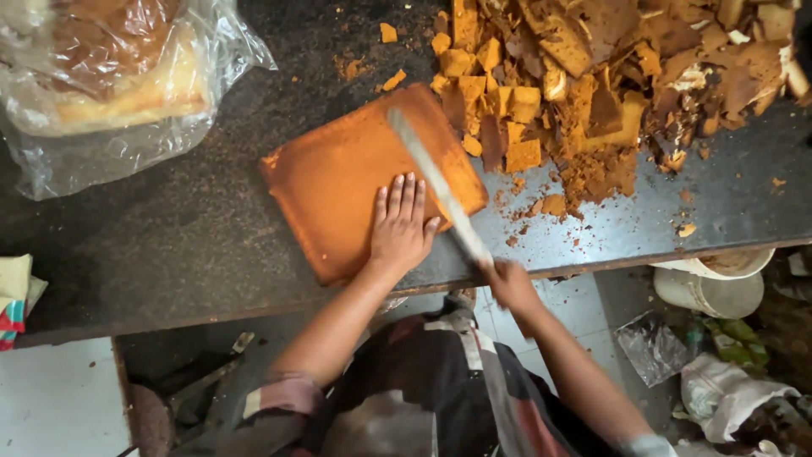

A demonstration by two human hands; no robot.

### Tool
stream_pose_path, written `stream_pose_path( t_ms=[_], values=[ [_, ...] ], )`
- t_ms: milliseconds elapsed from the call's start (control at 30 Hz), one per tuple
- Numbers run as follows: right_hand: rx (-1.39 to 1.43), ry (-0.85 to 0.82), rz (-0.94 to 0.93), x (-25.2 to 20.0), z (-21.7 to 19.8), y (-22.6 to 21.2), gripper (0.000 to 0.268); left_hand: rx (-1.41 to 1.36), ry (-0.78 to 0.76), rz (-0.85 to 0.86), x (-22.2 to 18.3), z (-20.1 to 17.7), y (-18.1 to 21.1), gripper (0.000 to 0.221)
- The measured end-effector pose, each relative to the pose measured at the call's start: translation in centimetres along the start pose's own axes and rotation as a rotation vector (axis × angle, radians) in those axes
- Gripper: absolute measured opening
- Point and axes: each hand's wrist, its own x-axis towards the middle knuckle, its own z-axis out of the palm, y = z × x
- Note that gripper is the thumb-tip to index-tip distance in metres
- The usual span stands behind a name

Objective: The person cuts a round cake into slices before unwrapping a rectangular cake from a newspaper. They then trim the edges of the rectangular cake and slice it into long, thin strips.

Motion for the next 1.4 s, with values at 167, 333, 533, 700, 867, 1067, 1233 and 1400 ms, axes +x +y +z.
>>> stream_pose_path(
  t_ms=[167,333,533,700,867,1067,1233,1400],
  values=[
    [-0.093,-0.06,0.13,-4.4,-0.4,2.3,0.061,-0.025,0.006,0.003,-0.2,-0.1,0.1,0.074],
    [-0.015,-0.102,-0.117,4.8,3.2,-3.5,0.051,-0.032,0.004,-0.005,-0.3,-0.4,0.0,0.075],
    [-0.141,-0.071,-0.167,-1.0,1.8,3.2,0.053,-0.067,0.01,-0.006,-0.1,-0.2,-0.1,0.076],
    [0.148,-0.06,0.095,-2.4,-0.4,2.2,0.05,-0.186,0.099,-0.082,-1.3,-0.5,-1.0,0.079],
    [0.063,-0.017,0.027,1.3,1.9,-1.0,0.051,-0.025,-0.009,-0.07,-2.9,-1.0,-1.9,0.074],
    [-0.334,-0.064,-0.054,-4.1,1.6,4.1,0.061,-0.056,0.069,-0.056,-3.0,-0.7,-1.9,0.074],
    [-0.232,-0.058,-0.3,3.3,6.2,-2.9,0.053,-0.041,0.057,-0.068,-3.1,-0.7,-1.8,0.073],
    [-0.3,-0.105,-0.337,0.8,5.1,-0.1,0.053,-0.07,0.08,-0.065,-3.2,-1.2,-1.6,0.074]
  ],
)
